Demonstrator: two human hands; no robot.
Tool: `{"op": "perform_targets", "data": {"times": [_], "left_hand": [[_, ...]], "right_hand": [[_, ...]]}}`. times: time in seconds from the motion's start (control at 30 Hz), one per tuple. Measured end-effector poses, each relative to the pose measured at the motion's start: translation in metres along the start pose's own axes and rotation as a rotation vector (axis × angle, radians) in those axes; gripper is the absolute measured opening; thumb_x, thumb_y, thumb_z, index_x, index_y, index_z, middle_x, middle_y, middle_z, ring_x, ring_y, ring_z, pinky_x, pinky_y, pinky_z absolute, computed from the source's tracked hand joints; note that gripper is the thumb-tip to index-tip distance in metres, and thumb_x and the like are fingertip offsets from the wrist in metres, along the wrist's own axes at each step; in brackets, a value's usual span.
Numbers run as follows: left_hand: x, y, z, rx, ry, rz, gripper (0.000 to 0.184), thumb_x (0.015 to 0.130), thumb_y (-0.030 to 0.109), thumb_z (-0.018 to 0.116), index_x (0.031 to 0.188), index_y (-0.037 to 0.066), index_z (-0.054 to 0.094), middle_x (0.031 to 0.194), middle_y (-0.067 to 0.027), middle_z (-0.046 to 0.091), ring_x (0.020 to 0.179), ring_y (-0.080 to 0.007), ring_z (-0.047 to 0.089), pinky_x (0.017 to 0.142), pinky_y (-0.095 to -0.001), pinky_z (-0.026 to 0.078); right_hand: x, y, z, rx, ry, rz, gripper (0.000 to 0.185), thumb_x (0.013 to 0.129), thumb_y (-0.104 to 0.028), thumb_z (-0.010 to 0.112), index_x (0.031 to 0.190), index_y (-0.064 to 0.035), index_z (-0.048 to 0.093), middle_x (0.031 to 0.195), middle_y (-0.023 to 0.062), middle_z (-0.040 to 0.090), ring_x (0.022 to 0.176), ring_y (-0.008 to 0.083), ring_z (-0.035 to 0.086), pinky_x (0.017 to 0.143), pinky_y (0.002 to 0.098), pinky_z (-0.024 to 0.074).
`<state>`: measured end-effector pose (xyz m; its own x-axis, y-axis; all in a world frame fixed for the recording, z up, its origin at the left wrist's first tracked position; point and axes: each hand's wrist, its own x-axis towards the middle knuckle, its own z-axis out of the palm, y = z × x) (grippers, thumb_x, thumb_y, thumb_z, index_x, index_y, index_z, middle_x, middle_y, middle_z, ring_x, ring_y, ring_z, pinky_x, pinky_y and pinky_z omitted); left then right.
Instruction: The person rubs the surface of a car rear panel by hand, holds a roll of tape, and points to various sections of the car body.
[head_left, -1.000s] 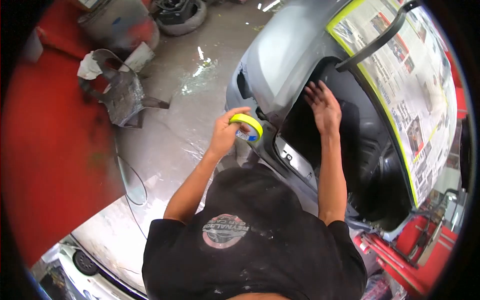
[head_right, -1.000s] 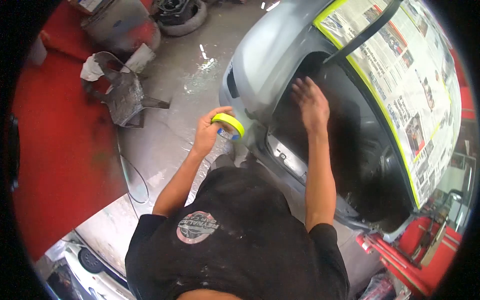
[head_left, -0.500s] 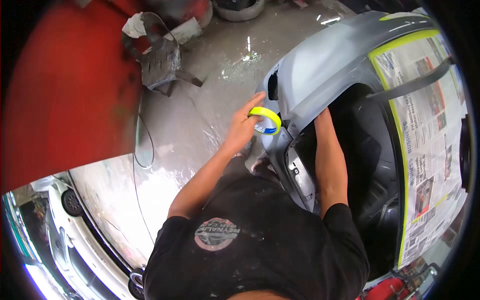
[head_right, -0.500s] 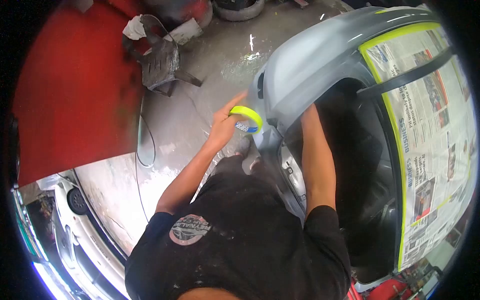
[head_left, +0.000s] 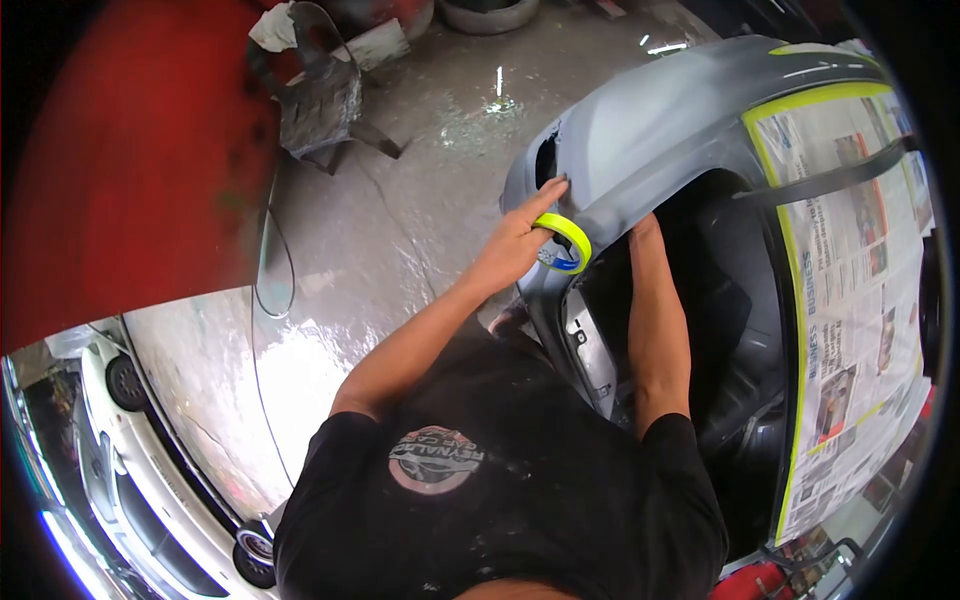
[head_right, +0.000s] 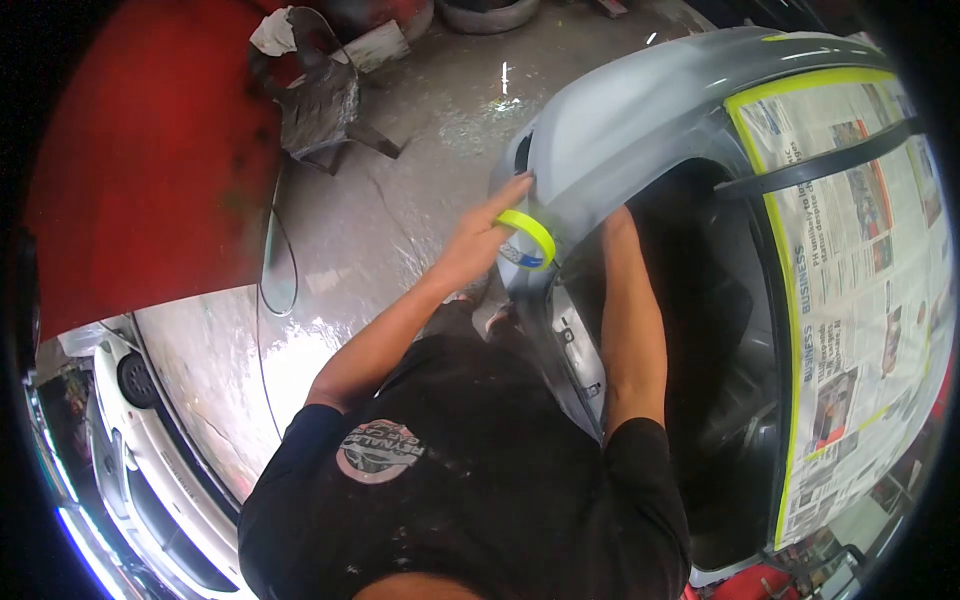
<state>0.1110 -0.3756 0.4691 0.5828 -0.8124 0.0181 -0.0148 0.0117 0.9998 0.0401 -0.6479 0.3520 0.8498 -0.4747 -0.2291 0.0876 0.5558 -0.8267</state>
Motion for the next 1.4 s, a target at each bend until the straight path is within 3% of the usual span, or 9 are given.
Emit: {"op": "perform_targets", "data": {"times": [0.37, 0.57, 0.67, 0.77, 0.87, 0.97, 1.17, 1.27, 1.4], "left_hand": [[-0.019, -0.026, -0.001, -0.088, 0.019, -0.100, 0.064, 0.087, -0.004, 0.050, 0.150, 0.005, 0.047, 0.156, -0.0143, 0.046, 0.143, -0.0229, 0.043, 0.117, -0.0331, 0.031], [-0.070, -0.068, -0.042, 0.104, 0.082, -0.406, 0.066, 0.086, -0.001, 0.051, 0.150, 0.011, 0.049, 0.138, -0.0104, 0.061, 0.116, -0.0190, 0.060, 0.095, -0.0296, 0.048], [-0.114, -0.154, -0.069, 0.161, 0.249, -0.357, 0.061, 0.087, 0.002, 0.053, 0.148, 0.012, 0.052, 0.135, -0.0097, 0.063, 0.107, -0.0177, 0.063, 0.084, -0.0288, 0.053], [-0.147, -0.175, -0.085, 0.129, 0.329, -0.497, 0.051, 0.088, 0.007, 0.053, 0.139, 0.003, 0.057, 0.136, -0.0217, 0.061, 0.126, -0.0339, 0.058, 0.107, -0.0382, 0.043], [-0.173, -0.193, -0.095, 0.204, 0.331, -0.493, 0.049, 0.088, 0.009, 0.056, 0.136, 0.000, 0.058, 0.134, -0.0229, 0.062, 0.127, -0.0360, 0.057, 0.109, -0.0397, 0.043], [-0.191, -0.227, -0.103, 0.395, 0.270, -0.468, 0.053, 0.086, 0.009, 0.059, 0.140, 0.009, 0.059, 0.126, -0.0141, 0.067, 0.100, -0.0232, 0.067, 0.079, -0.0343, 0.057], [-0.213, -0.243, -0.108, 0.496, 0.244, -0.463, 0.052, 0.087, 0.011, 0.058, 0.139, 0.007, 0.059, 0.119, -0.0168, 0.069, 0.095, -0.0243, 0.068, 0.072, -0.0361, 0.056], [-0.213, -0.222, -0.108, 0.285, 0.312, -0.645, 0.043, 0.090, 0.011, 0.056, 0.131, -0.003, 0.060, 0.129, -0.0254, 0.064, 0.122, -0.0412, 0.059, 0.106, -0.0418, 0.046], [-0.227, -0.227, -0.113, 0.300, 0.349, -0.632, 0.043, 0.091, 0.012, 0.056, 0.132, 0.000, 0.061, 0.123, -0.0256, 0.066, 0.116, -0.0383, 0.063, 0.101, -0.0420, 0.048]], "right_hand": [[0.008, -0.002, -0.002, -0.052, -0.034, 0.010, 0.038, 0.095, -0.018, 0.066, 0.128, 0.0000, 0.060, 0.117, 0.0101, 0.067, 0.102, 0.0228, 0.065, 0.086, 0.0386, 0.0558], [0.001, 0.003, -0.003, -0.067, -0.051, 0.012, 0.037, 0.096, -0.019, 0.066, 0.127, -0.0001, 0.061, 0.116, 0.0097, 0.067, 0.102, 0.0223, 0.065, 0.086, 0.0378, 0.0555], [0.000, 0.003, -0.006, -0.074, -0.064, 0.012, 0.036, 0.096, -0.019, 0.066, 0.126, -0.0001, 0.061, 0.116, 0.0095, 0.067, 0.102, 0.0221, 0.065, 0.086, 0.0375, 0.0554], [0.000, 0.004, -0.008, -0.080, -0.080, 0.014, 0.036, 0.096, -0.019, 0.066, 0.126, -0.0002, 0.061, 0.115, 0.0094, 0.067, 0.102, 0.0219, 0.064, 0.085, 0.0371, 0.0552], [-0.002, 0.006, -0.013, -0.094, -0.103, 0.016, 0.035, 0.096, -0.019, 0.066, 0.126, -0.0002, 0.062, 0.115, 0.0092, 0.067, 0.102, 0.0217, 0.064, 0.085, 0.0367, 0.0551], [-0.006, 0.010, -0.020, -0.114, -0.132, 0.018, 0.035, 0.096, -0.019, 0.066, 0.125, -0.0002, 0.062, 0.115, 0.0090, 0.067, 0.102, 0.0214, 0.064, 0.085, 0.0363, 0.0549], [-0.022, 0.026, -0.040, -0.129, -0.210, 0.009, 0.034, 0.096, -0.019, 0.066, 0.124, -0.0003, 0.062, 0.114, 0.0086, 0.067, 0.102, 0.0210, 0.064, 0.085, 0.0356, 0.0546], [-0.025, 0.027, -0.042, -0.207, -0.229, -0.001, 0.034, 0.095, -0.018, 0.067, 0.124, -0.0006, 0.063, 0.114, 0.0083, 0.067, 0.101, 0.0204, 0.064, 0.084, 0.0352, 0.0547], [-0.029, 0.020, -0.032, -0.193, -0.209, 0.038, 0.034, 0.093, -0.016, 0.070, 0.123, -0.0015, 0.063, 0.113, 0.0076, 0.066, 0.099, 0.0188, 0.063, 0.083, 0.0350, 0.0551]]}}
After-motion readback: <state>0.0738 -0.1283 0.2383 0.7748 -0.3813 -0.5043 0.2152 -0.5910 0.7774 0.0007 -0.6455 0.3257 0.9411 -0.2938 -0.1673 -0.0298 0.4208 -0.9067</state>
